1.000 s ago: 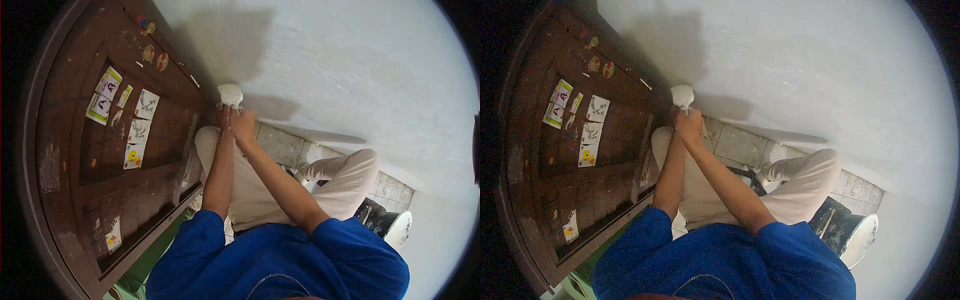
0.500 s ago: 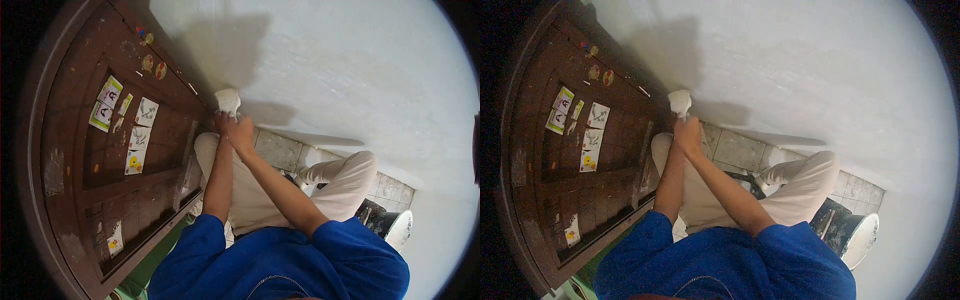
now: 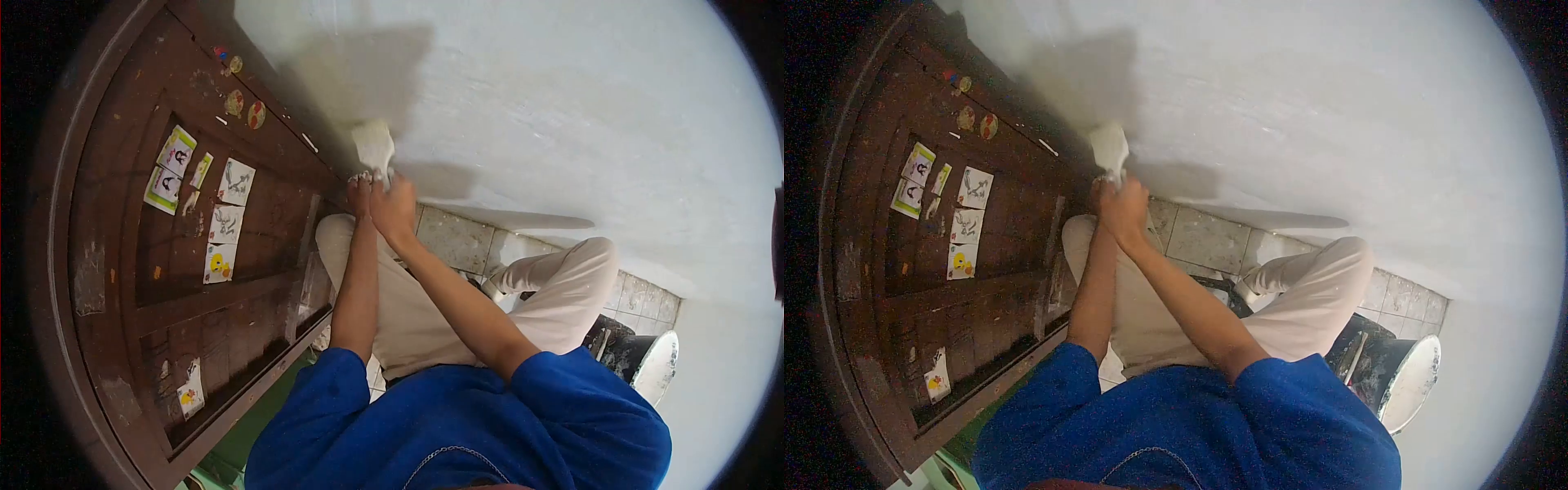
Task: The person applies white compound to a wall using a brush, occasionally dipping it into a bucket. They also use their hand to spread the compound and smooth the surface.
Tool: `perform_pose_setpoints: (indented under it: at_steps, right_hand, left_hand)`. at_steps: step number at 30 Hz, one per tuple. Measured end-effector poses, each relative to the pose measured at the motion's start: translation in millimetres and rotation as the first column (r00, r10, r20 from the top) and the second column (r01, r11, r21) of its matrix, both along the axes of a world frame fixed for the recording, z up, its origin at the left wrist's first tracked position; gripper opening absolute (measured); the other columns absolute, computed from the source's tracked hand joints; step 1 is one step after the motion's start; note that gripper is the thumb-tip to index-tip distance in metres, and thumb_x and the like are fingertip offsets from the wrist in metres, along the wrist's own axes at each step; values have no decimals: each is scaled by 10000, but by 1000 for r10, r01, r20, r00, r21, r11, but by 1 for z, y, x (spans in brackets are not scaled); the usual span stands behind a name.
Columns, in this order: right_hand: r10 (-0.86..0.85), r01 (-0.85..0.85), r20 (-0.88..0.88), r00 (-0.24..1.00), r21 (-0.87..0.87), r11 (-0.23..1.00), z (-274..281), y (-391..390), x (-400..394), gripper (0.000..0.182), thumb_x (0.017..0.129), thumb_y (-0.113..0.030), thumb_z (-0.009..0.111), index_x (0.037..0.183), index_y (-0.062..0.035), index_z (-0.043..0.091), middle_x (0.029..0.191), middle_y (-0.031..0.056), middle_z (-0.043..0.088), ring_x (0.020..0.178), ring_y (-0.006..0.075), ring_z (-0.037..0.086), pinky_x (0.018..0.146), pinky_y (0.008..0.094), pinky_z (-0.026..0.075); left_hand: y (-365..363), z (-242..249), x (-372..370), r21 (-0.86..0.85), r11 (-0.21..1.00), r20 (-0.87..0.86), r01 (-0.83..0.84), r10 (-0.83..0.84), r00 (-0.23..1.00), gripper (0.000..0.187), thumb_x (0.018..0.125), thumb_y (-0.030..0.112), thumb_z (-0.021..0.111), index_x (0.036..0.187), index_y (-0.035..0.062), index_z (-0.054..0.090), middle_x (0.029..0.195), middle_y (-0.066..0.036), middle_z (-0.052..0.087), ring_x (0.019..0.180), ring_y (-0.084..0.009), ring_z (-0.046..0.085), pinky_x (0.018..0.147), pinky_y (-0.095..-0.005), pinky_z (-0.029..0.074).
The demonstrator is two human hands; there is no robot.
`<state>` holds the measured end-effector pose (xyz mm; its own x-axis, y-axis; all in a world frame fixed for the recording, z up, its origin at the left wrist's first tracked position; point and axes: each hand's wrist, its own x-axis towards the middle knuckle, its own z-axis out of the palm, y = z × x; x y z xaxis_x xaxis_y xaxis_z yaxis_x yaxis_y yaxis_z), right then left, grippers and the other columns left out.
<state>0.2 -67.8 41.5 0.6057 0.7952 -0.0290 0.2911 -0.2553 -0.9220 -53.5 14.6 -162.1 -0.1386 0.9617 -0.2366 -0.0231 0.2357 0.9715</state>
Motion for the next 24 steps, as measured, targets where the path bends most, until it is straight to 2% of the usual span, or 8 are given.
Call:
perform_pose_setpoints:
  at_steps: [3, 4, 6, 12, 15, 18, 21, 24]
  right_hand:
    - [-11, 15, 106, 994, -29, 999, -48, -29, 2, 339, 908, -227, 527, 794, 80, 615, 659, 246, 597, 618, 391, 599, 633, 452, 463]
    - [-23, 26, 26, 999, -125, 992, -67, -37, 7, 348, 904, -237, 532, 786, 79, 618, 650, 238, 601, 614, 385, 606, 630, 453, 464]
    - [-71, 26, -133, 989, -313, 949, -97, -53, 16, 364, 895, -256, 542, 772, 77, 625, 631, 223, 610, 608, 372, 622, 624, 455, 464]
    - [-138, 70, -159, 978, -373, 925, -85, -45, 27, 412, 875, -305, 571, 750, 83, 630, 629, 215, 620, 576, 356, 621, 608, 438, 467]
    - [-189, 222, 182, 965, -184, 958, -110, -20, 30, 414, 882, -309, 571, 726, 72, 618, 585, 174, 599, 510, 297, 590, 549, 408, 451]
    - [-244, 217, -227, 943, -138, 966, -80, -4, 34, 412, 888, -304, 572, 702, 63, 595, 556, 140, 567, 481, 224, 552, 505, 381, 429]
    - [-173, 165, -105, 979, -73, 984, -43, -31, 16, 404, 896, -294, 575, 698, 58, 576, 535, 107, 531, 462, 171, 501, 470, 359, 401]
    - [-223, 114, -388, 894, -284, 952, -67, -29, 12, 392, 894, -296, 585, 729, 60, 586, 559, 117, 545, 461, 187, 504, 470, 363, 398]
  left_hand:
    - [-10, 22, 1, -76, 995, 285, -71, 90, 954, 160, 880, 161, 498, 910, 25, 576, 774, -37, 599, 653, -114, 544, 547, -270, 427]
    - [-14, 32, 3, -116, 989, 393, -92, 131, 910, 146, 883, 158, 499, 916, 37, 574, 782, -35, 603, 654, -106, 544, 549, -264, 426]
    - [-15, 51, 9, -200, 971, 310, -127, 186, 932, 136, 888, 163, 504, 917, 48, 572, 789, -31, 606, 654, -106, 545, 553, -264, 428]
    - [-8, 35, 3, -222, 974, 322, -43, 115, 940, 176, 878, 202, 571, 1004, 78, 559, 860, -29, 598, 720, -135, 572, 572, -274, 462]
    - [-6, 33, 4, -241, 970, 329, -29, 110, 938, 226, 870, 222, 596, 1049, 90, 554, 893, -32, 593, 757, -149, 583, 600, -273, 477]
    - [-12, 54, 9, -243, 967, 347, -77, 160, 924, 135, 878, 182, 551, 948, 67, 547, 826, -26, 583, 681, -132, 551, 555, -265, 432]
    - [-13, 55, 7, -255, 963, 355, -86, 176, 918, 107, 883, 157, 530, 904, 53, 548, 796, -26, 580, 640, -121, 531, 532, -259, 410]
    - [-12, 53, 13, -266, 960, 327, -89, 177, 928, 99, 889, 147, 528, 921, 57, 555, 795, -26, 578, 645, -119, 525, 541, -256, 410]
